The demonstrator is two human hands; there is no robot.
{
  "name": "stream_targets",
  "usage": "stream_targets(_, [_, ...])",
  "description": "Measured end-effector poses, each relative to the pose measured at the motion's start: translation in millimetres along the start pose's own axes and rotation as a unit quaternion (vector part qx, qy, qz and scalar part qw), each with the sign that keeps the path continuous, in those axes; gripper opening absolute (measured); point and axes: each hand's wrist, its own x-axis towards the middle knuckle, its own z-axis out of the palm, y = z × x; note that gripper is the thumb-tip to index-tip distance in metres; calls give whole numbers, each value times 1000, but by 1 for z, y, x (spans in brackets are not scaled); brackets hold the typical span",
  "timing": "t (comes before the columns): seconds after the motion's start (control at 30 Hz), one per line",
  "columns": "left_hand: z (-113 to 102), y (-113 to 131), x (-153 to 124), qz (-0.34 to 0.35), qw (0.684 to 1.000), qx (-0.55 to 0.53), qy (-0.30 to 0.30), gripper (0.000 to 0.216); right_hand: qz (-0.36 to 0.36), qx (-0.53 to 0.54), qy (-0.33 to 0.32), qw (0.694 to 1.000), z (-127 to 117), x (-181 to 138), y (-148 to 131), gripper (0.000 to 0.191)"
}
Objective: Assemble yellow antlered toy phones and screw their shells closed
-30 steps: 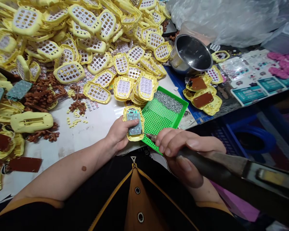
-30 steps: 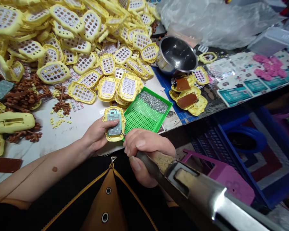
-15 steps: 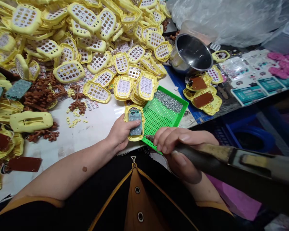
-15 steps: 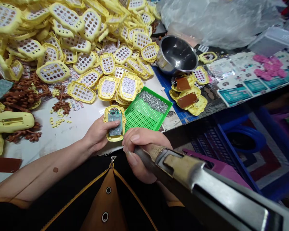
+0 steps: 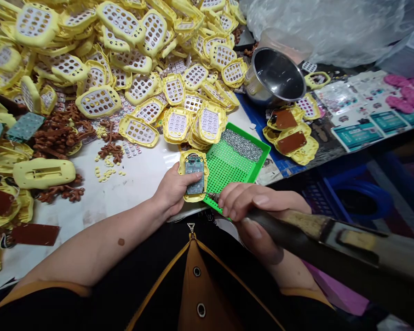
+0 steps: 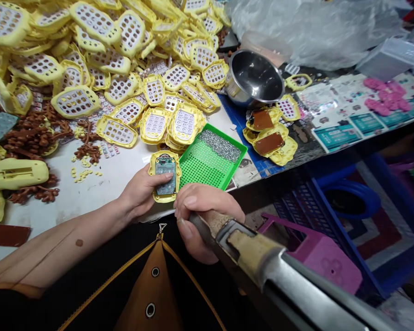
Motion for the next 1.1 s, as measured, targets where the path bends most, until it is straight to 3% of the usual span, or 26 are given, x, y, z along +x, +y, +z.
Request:
stream_targets(0.4, [0, -1, 3, -14, 1000, -7, 1, 37, 27, 27, -11, 999, -1, 6, 12, 20])
stream_targets(0.57, [1, 1, 4, -26, 999, -8, 17, 33, 28, 38, -20, 999, 1, 9, 13, 23])
stream_targets(0.73, [1, 4, 4, -34, 999, -8, -9, 33, 10, 56, -37, 998, -3, 11, 8, 29])
stream_targets(0.83, [2, 6, 0, -7, 1000, 0, -21, 32, -15, 42, -62, 997, -8, 10, 4, 34])
stream_targets(0.93, [1, 4, -5, 25, 1000, 2, -16, 33, -11, 27, -37, 999, -11, 3, 4, 34])
stream_targets(1.1, [-6, -3, -7, 123, 989, 36, 77, 34, 8, -2, -2, 1000, -7, -9, -3, 25])
